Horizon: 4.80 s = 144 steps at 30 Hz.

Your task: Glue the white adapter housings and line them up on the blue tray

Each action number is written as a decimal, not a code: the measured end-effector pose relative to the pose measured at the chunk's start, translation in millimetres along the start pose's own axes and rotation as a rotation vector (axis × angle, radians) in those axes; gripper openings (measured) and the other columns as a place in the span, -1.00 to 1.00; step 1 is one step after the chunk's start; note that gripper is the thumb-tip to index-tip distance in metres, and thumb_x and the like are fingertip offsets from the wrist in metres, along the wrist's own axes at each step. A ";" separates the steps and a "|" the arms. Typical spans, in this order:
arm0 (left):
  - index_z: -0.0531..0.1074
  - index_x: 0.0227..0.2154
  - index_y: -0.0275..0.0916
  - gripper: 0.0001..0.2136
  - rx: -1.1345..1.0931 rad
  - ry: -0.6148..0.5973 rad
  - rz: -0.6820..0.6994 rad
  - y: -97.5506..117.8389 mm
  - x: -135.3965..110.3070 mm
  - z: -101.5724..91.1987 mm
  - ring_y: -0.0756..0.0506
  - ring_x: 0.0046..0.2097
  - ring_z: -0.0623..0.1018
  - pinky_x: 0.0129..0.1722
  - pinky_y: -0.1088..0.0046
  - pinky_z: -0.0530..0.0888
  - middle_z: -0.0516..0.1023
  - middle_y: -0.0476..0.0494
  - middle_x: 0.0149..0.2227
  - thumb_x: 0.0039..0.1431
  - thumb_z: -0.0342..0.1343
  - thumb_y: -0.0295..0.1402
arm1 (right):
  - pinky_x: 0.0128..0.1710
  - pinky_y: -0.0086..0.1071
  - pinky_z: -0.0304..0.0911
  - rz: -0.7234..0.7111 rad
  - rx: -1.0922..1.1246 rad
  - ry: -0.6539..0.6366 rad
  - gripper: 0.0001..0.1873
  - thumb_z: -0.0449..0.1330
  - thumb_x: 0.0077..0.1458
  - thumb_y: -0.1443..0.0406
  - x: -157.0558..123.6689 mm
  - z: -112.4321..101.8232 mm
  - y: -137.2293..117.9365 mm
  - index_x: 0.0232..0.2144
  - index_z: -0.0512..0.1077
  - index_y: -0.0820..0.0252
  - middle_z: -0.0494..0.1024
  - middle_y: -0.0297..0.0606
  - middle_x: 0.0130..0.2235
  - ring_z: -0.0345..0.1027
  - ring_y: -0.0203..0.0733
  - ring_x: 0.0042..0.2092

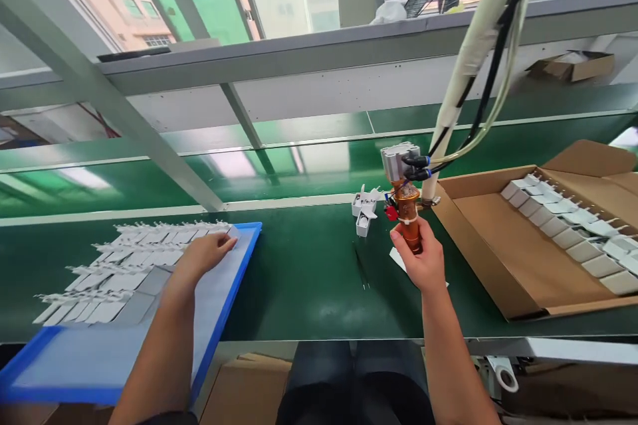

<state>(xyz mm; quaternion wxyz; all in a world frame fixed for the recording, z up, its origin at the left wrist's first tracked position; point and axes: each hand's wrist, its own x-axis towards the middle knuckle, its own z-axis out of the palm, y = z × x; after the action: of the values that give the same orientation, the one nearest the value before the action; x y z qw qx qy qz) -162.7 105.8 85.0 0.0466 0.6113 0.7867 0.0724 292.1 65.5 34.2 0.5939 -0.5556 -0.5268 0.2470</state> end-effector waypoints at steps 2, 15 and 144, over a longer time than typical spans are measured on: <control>0.51 -0.34 -0.16 -0.71 -0.144 -0.019 0.186 44.7 -5.8 15.0 -0.21 -0.21 0.61 -0.18 0.33 0.48 0.63 -0.13 -0.31 0.19 0.08 -0.04 | -0.51 -0.43 0.27 -0.010 0.001 -0.019 -0.58 0.29 0.07 -0.04 -1.6 -2.6 -2.9 -0.23 0.43 0.14 0.48 -0.38 -0.44 0.28 -0.33 -0.51; 0.14 0.30 -0.26 -0.31 -0.707 -0.118 0.479 269.2 -8.4 120.3 -0.32 0.13 0.54 0.12 0.13 0.46 0.54 -0.37 0.10 0.09 0.21 -0.53 | -0.48 -0.41 0.33 -0.031 -0.004 -0.090 -0.58 0.26 0.11 -0.04 -12.1 -22.6 -18.9 -0.19 0.46 0.18 0.54 -0.28 -0.35 0.36 -0.29 -0.47; 0.26 0.27 -0.24 -0.53 -0.556 0.102 0.693 119.5 -149.6 98.9 -0.19 -0.02 0.48 0.08 0.17 0.40 0.59 -0.23 0.02 0.32 0.04 -0.36 | -0.57 -0.38 0.14 -0.183 0.210 -0.062 -0.67 0.36 0.09 0.17 -31.9 43.4 -61.6 -0.19 0.32 0.07 0.28 -0.50 -0.54 0.15 -0.33 -0.57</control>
<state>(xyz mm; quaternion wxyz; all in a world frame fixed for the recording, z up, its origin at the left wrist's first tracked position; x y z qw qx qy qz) 4.6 -4.5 5.7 0.1436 0.7986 0.4874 0.3226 224.8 38.8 72.1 0.6524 -0.4323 -0.5645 0.2625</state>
